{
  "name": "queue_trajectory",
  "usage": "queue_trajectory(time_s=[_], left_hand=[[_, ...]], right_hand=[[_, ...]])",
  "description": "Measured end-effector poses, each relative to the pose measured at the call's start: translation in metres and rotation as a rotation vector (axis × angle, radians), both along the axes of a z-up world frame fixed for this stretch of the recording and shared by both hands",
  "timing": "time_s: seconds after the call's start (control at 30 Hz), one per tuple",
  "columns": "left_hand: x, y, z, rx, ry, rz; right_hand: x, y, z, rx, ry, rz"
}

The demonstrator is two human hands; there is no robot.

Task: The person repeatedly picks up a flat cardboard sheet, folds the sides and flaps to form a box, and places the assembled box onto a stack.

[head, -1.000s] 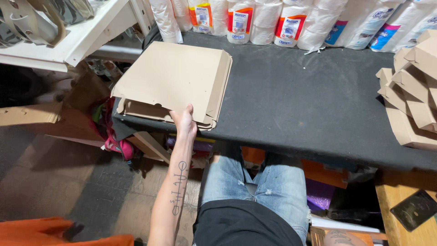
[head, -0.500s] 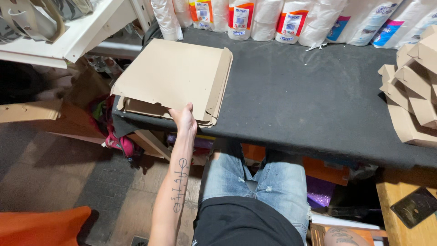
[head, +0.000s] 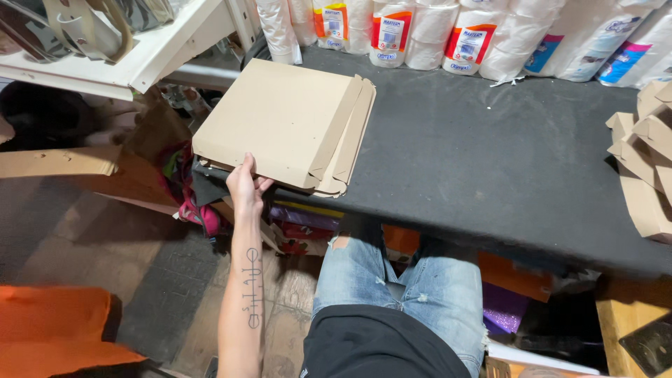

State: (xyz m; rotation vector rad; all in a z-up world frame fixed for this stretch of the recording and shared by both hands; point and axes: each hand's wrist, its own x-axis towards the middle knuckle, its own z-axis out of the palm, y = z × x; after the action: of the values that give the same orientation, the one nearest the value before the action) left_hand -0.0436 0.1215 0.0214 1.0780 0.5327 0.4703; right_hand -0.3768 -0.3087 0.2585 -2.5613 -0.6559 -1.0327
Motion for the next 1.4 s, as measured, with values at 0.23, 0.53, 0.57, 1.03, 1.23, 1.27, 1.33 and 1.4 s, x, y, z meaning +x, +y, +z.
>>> queue_trajectory(time_s=[0.23,0.53,0.57,1.03,1.23,1.27,1.33,1.4], left_hand=[[-0.047,-0.028,0.045,0.276,0.201,-0.206],[-0.057,-0.047,0.085,0.476,0.343,-0.351],[-0.057,-0.046,0.086,0.479,0.341,-0.349],[-0.007,0.008,0.168,1.338,0.478,-0.257],[0.13,0.061,0.127,1.437,0.535,-0.352],[0.139,0.061,0.128,1.44,0.528,-0.35],[0.159,0.058,0.132,1.501,0.553,-0.467],[0.198,0.061,0.114,1.493,0.579,-0.485]], right_hand=[[0.06,0.055,0.033,0.204,0.028,0.238],[0.187,0.046,0.022,0.138,0.511,0.144],[0.204,0.052,0.008,0.141,0.507,0.146],[0.303,0.131,-0.126,-0.095,0.645,0.319],[0.313,0.129,-0.143,-0.105,0.582,0.314],[0.313,0.129,-0.145,-0.105,0.576,0.311],[0.315,0.128,-0.146,-0.12,0.569,0.32],[0.319,0.129,-0.146,-0.123,0.552,0.317]])
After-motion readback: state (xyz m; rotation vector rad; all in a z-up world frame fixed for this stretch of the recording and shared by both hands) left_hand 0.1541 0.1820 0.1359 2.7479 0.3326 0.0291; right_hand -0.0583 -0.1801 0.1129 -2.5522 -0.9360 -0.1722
